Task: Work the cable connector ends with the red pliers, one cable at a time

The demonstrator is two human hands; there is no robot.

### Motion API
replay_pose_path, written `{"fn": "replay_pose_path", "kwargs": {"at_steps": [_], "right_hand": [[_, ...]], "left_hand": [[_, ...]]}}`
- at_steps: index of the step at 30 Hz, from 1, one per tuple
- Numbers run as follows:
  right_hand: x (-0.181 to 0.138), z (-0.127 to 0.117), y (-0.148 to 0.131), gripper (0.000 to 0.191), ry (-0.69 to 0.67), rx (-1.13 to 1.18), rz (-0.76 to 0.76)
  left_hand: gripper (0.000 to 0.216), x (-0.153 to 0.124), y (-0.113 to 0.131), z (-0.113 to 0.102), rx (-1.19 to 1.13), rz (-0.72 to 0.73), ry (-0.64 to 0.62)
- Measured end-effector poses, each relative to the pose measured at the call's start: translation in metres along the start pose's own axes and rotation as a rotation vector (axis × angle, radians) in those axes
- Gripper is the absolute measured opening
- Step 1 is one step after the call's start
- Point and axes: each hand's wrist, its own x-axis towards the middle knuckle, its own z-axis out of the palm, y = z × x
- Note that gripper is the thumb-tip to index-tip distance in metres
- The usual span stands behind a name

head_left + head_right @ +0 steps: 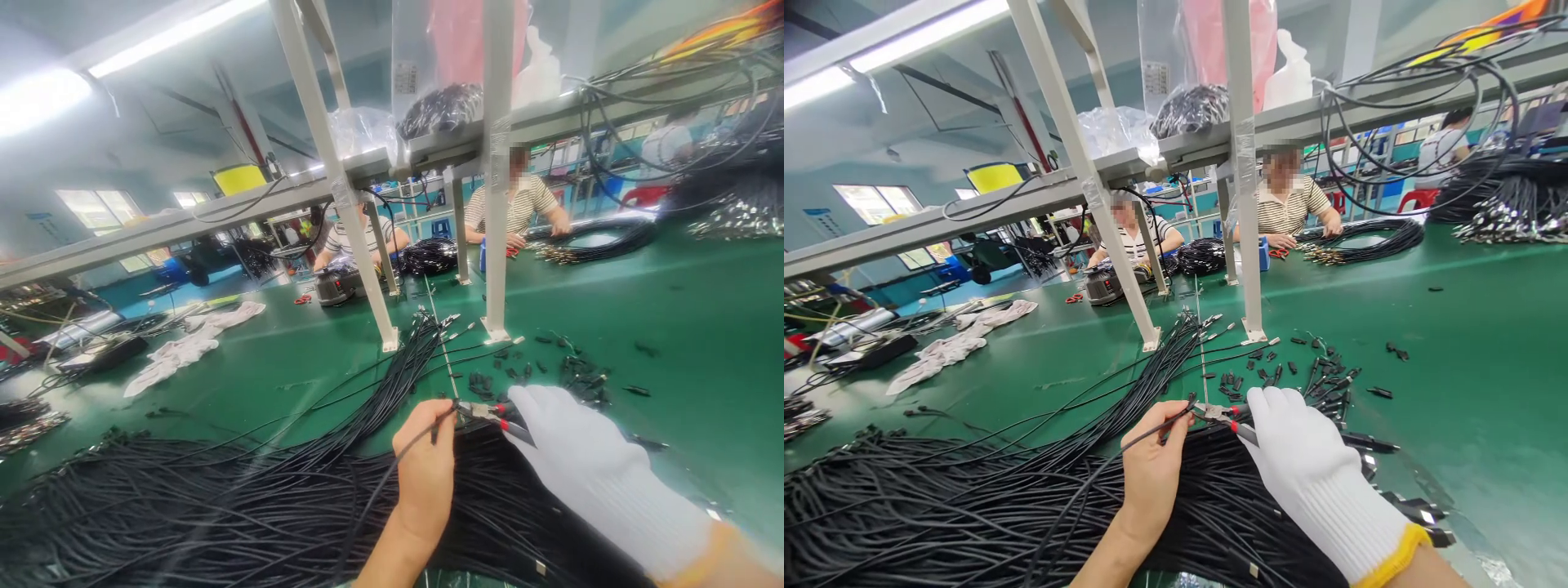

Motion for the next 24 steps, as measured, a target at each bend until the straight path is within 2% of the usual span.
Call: {"fn": "replay_pose_path", "kwargs": {"at_steps": [3, 7, 10, 15, 18, 24], "right_hand": [[-0.002, -0.002, -0.008, 0.02, 0.015, 0.049, 0.022], [-0.003, 0.003, -0.01, 0.022, -0.083, 0.085, 0.057], [-0.002, 0.002, -0.014, 0.02, -0.12, 0.062, 0.098], [0.001, -0.009, -0.028, 0.017, -0.051, -0.088, 0.125], [0.001, -0.011, -0.034, 0.018, -0.018, -0.149, 0.151], [-0.006, -0.005, -0.036, 0.006, 0.042, -0.228, 0.133]], "left_hand": [[0.014, -0.001, -0.001, 0.0, 0.168, 0.172, 0.042], [0.021, -0.002, 0.001, 0.002, 0.269, 0.303, 0.059], [0.024, -0.002, 0.002, 0.003, 0.31, 0.327, 0.053], [0.024, 0.0, -0.001, 0.005, 0.387, 0.368, 0.046], [0.025, 0.0, -0.003, 0.006, 0.406, 0.361, 0.046], [0.025, 0.0, 0.001, 0.005, 0.358, 0.273, 0.002]]}}
